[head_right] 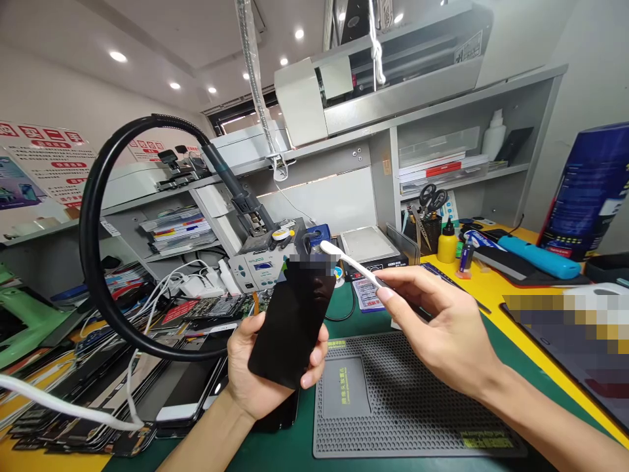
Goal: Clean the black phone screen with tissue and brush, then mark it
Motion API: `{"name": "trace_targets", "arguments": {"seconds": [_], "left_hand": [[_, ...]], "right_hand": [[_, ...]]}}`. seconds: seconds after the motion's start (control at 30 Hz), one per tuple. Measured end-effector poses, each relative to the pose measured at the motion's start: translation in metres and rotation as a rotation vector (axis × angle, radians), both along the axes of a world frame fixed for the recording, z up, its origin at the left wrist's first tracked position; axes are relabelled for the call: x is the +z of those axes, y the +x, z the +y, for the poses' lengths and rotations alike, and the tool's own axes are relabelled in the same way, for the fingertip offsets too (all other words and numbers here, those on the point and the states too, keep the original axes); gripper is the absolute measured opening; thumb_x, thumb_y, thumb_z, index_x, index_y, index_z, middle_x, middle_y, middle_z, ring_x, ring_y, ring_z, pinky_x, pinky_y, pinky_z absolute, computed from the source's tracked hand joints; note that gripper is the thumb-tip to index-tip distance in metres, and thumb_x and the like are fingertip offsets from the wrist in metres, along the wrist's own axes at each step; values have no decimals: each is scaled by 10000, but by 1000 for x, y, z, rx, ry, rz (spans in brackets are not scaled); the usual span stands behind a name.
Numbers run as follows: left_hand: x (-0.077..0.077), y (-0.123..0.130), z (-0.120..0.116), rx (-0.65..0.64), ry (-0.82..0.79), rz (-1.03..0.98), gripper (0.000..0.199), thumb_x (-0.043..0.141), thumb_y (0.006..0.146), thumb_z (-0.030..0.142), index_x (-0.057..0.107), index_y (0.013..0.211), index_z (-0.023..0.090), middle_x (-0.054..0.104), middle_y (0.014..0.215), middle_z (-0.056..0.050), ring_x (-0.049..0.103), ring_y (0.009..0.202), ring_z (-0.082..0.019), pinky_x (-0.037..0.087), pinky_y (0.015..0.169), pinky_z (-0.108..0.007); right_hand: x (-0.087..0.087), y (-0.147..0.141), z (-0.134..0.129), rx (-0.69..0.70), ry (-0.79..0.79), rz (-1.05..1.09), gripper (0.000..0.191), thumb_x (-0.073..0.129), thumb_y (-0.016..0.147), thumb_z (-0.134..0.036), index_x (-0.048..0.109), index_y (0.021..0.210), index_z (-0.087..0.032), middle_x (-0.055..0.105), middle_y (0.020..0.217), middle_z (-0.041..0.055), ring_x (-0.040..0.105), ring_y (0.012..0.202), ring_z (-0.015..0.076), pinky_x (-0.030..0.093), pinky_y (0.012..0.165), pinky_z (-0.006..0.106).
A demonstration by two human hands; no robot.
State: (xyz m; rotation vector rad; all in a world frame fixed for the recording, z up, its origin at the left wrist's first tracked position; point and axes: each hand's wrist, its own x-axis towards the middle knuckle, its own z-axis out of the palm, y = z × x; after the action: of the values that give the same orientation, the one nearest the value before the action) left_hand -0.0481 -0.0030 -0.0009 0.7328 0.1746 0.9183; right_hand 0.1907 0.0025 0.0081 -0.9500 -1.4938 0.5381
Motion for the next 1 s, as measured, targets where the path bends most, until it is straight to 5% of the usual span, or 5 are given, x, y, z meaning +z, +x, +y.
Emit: {"name": "trace_targets", "arguments": {"seconds": [0.27,0.47,0.63,0.83,1.0], "left_hand": [[-1,2,0,-3,-8,91,629,471,821,479,655,1135,-34,638,1096,-242,590,853,-255,451,672,-338],[-4,0,2,-21,13,136,671,452,832,515,646,1178,-27,634,1093,-244,581,820,-247,446,689,-339],[-4,1,1,-36,3,121,651,444,850,494,635,1195,-23,633,1109,-243,599,866,-269,462,703,-350],[0,4,-1,-4,-56,95,621,469,850,463,613,1235,-3,648,1111,-227,617,847,-259,496,662,-350],[1,3,0,-6,-52,111,619,486,844,482,627,1208,2,644,1109,-225,614,845,-261,506,654,-352]], "right_hand": [[-6,-5,-5,210,335,-381,308,632,841,-121,646,1099,-288,697,840,20,630,649,163,500,571,287],[-7,-6,-1,-75,177,-252,179,631,888,-266,677,1059,-291,723,957,32,677,787,206,536,658,303],[-7,-6,-2,79,204,-350,174,610,898,-262,672,1061,-276,722,964,39,680,796,203,538,660,299],[-4,-5,1,-75,30,-224,190,613,905,-371,693,1051,-279,742,979,30,702,821,219,554,704,310],[-5,-5,1,27,103,-302,191,614,898,-353,692,1056,-279,729,1005,37,684,882,231,547,728,315]]}}
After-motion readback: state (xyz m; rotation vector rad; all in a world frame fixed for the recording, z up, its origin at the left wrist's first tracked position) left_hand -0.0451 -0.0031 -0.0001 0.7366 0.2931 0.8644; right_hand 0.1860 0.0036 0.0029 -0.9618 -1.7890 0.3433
